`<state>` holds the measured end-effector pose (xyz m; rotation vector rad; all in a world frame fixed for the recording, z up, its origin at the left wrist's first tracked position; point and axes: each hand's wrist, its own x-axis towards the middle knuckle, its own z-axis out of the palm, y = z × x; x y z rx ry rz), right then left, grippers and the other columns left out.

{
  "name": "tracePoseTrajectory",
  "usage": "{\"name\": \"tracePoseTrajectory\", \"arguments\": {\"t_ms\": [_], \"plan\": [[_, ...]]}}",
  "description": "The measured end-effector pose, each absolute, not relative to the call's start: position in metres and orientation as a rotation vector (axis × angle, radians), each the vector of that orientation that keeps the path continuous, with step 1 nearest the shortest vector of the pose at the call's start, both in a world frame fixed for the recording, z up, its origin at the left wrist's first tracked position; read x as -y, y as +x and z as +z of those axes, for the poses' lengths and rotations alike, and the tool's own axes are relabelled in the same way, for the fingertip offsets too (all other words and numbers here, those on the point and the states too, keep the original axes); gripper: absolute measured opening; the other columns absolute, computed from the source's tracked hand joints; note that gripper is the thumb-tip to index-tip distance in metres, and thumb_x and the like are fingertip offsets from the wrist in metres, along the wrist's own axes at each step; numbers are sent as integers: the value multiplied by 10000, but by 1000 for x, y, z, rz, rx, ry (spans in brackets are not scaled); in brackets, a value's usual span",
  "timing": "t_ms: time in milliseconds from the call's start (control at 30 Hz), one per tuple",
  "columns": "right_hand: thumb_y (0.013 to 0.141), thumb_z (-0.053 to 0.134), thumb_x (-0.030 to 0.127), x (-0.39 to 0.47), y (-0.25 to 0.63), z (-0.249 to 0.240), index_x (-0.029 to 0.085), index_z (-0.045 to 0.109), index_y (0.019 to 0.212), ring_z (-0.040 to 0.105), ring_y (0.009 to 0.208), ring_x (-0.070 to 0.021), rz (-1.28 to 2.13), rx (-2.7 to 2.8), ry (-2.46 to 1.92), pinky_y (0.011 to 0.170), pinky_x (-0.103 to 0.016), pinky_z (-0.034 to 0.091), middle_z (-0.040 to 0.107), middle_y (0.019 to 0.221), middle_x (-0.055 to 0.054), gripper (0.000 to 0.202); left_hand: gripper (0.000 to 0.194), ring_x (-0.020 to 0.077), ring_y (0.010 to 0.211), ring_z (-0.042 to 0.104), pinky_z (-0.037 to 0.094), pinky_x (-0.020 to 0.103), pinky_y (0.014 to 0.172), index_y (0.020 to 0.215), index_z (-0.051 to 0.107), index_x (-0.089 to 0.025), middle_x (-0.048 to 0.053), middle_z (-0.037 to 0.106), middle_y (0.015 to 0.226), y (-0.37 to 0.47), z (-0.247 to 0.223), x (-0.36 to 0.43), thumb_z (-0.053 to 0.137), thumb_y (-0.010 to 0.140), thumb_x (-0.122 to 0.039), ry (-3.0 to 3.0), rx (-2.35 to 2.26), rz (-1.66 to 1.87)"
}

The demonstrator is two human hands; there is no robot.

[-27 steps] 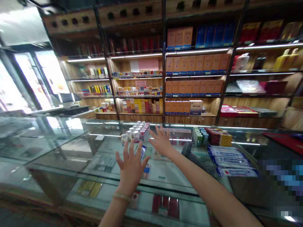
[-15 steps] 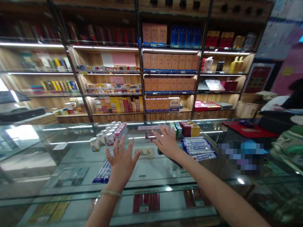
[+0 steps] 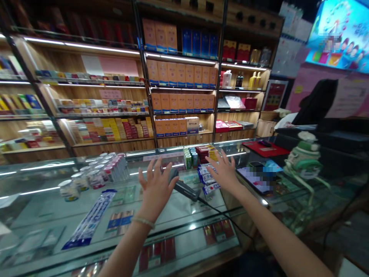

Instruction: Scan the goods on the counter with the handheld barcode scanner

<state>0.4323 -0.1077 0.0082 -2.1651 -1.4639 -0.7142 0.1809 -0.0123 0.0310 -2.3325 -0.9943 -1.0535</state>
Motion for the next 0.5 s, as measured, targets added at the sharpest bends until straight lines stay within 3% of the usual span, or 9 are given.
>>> {"name": "tracePoseTrajectory", "arguments": {"t_ms": [200,500], "plan": [[1031,433,475,127,474,0,399,567,1430,307,1496,-356,-729,1372,-2288,1148,-699,236,398,1627,-67,428,429,383,1487,343,117,683,1222,1306,666,-244,162,441,1588,217,35,15,633,922,-433,-2421,909,-1052],[981,563,433,129,509,-12,395,638,1353,265,1518,-373,-768,1433,-2342,1161,-705,180,370,1644,-77,381,428,355,1486,346,151,659,1225,1276,675,-287,122,461,1583,276,32,4,699,872,-427,-2567,794,-967]]}}
